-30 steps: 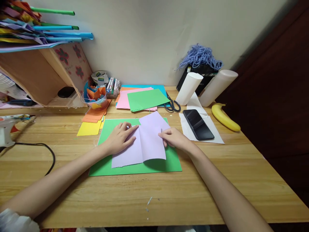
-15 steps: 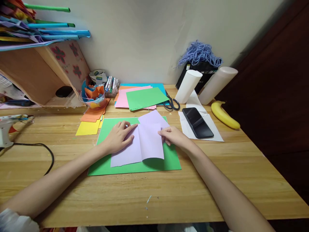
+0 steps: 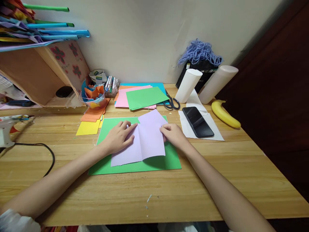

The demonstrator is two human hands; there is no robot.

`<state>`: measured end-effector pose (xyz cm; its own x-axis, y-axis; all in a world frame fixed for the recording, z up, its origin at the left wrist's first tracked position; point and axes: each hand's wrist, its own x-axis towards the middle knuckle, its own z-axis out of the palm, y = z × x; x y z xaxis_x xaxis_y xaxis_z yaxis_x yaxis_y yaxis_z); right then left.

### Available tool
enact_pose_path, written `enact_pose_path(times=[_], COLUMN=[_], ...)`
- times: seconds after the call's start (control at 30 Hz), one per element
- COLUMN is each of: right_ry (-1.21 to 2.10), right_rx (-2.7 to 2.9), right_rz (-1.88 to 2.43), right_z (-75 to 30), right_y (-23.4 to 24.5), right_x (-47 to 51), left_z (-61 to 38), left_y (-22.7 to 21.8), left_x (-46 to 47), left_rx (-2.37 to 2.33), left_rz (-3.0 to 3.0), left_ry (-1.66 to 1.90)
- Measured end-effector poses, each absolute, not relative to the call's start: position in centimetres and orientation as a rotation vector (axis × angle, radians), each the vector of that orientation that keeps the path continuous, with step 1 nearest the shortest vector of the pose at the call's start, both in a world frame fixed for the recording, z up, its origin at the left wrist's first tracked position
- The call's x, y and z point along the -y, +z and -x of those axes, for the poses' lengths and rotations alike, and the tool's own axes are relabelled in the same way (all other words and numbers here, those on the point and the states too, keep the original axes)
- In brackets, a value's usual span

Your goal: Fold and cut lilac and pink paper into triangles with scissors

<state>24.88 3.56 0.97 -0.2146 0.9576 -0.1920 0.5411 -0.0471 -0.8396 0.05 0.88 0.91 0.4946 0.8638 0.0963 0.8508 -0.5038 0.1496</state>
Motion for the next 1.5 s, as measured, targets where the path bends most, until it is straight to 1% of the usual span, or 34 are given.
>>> enact_pose_path(times=[0.13, 0.37, 0.47, 0.63, 0.7, 0.87, 1.0, 1.17, 1.33, 1.5], right_ry=[1.030, 0.983, 1.087, 1.427, 1.441, 1.311, 1.256, 1.070, 1.090, 1.171], right_rx=[1.880, 1.800, 1.825, 1.881, 1.853, 1.716, 1.715, 1.838, 1.914, 1.764], right_rz=[1.557, 1.569, 1.585, 1.511, 1.488, 1.491, 1.508, 1.588, 1.635, 1.647], right_z=[-24.3, -24.0, -24.6, -25.8, -25.6, -24.4, -24.1, -24.5, -24.8, -25.6], right_y=[1.6, 2.6, 2.9, 2.6, 2.1, 0.2, -0.2, 0.3, 0.7, 1.3], right_x=[-2.8, -2.3, -2.6, -3.5, -3.7, -3.6, -3.5, -3.5, -3.5, -3.8], left_z=[-0.1, -0.1, -0.1, 0.2, 0.4, 0.3, 0.2, 0.3, 0.2, 0.2], left_y=[0.9, 0.9, 0.8, 0.8, 1.1, 1.3, 0.4, -0.5, -0.5, -0.6], left_x=[-0.8, -0.9, -0.9, -0.9, -0.8, -0.3, -0.4, -0.5, -0.5, -0.6], left_rx=[-1.523, -1.532, -1.537, -1.529, -1.593, -1.649, -1.546, -1.492, -1.512, -1.504], left_rz=[-2.640, -2.655, -2.648, -2.638, -2.620, -2.542, -2.558, -2.567, -2.560, -2.562], left_ry=[0.254, 0.236, 0.252, 0.353, 0.425, 0.581, 0.483, 0.269, 0.235, 0.229])
